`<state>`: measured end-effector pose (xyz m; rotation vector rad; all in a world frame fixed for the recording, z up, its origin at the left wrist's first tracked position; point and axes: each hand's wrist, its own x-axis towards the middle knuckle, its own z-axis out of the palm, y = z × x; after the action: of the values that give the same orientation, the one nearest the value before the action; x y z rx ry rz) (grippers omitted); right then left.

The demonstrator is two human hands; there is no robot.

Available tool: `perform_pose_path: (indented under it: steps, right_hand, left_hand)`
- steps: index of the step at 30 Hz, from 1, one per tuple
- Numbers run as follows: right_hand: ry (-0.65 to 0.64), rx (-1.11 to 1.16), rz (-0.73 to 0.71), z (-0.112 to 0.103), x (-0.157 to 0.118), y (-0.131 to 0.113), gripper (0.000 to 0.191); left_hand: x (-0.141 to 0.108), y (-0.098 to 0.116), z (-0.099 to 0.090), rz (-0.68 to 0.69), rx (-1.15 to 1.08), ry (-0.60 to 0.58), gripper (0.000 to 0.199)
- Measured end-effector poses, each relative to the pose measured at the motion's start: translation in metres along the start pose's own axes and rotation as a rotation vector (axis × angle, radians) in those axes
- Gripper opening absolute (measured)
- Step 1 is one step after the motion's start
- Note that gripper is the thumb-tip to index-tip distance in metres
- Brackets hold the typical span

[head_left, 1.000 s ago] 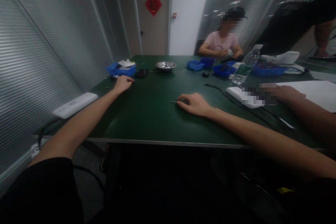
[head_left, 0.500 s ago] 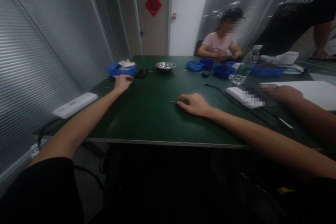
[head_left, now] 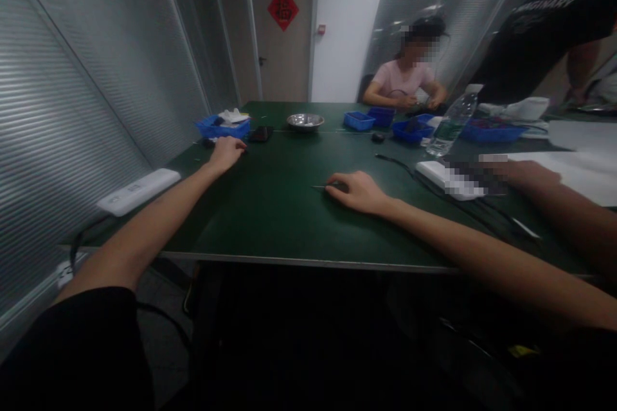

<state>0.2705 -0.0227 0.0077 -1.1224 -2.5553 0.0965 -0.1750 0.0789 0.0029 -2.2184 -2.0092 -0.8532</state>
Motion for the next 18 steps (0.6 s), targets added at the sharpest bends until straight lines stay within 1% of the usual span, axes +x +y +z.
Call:
perform_pose_path:
  steps: [2, 5, 7, 8, 10, 12, 14, 16, 18]
  right_hand:
    - [0.002, 0.005, -0.007, 0.000, 0.000, 0.000, 0.042]
    - [-0.005, 0.014, -0.014, -0.001, 0.000, 0.000, 0.043]
    - [0.003, 0.019, -0.022, -0.001, 0.000, 0.000, 0.042]
    - [0.012, 0.024, -0.029, -0.001, 0.000, 0.001, 0.042]
    - [0.040, 0.042, -0.051, 0.000, 0.000, 0.003, 0.040]
    - [0.071, 0.069, -0.082, 0.002, 0.000, 0.005, 0.038]
    - [0.094, 0.091, -0.117, 0.003, 0.000, 0.006, 0.036]
    - [0.106, 0.098, -0.146, 0.004, 0.000, 0.005, 0.036]
    - [0.112, 0.093, -0.162, 0.003, 0.000, 0.005, 0.035]
  left_hand:
    - [0.000, -0.001, 0.000, 0.018, -0.018, 0.000, 0.031]
    - [0.001, 0.000, 0.001, 0.004, -0.093, 0.010, 0.029]
    - [0.000, 0.008, 0.003, 0.009, -0.200, -0.012, 0.029]
    - [-0.001, 0.014, 0.004, 0.028, -0.273, -0.043, 0.030]
    - [-0.005, 0.033, 0.007, 0.096, -0.438, -0.150, 0.035]
    - [-0.012, 0.059, 0.010, 0.193, -0.586, -0.303, 0.041]
    - [-0.021, 0.087, 0.014, 0.295, -0.689, -0.447, 0.044]
    - [-0.030, 0.112, 0.019, 0.373, -0.754, -0.528, 0.046]
    - [-0.039, 0.130, 0.022, 0.417, -0.798, -0.569, 0.048]
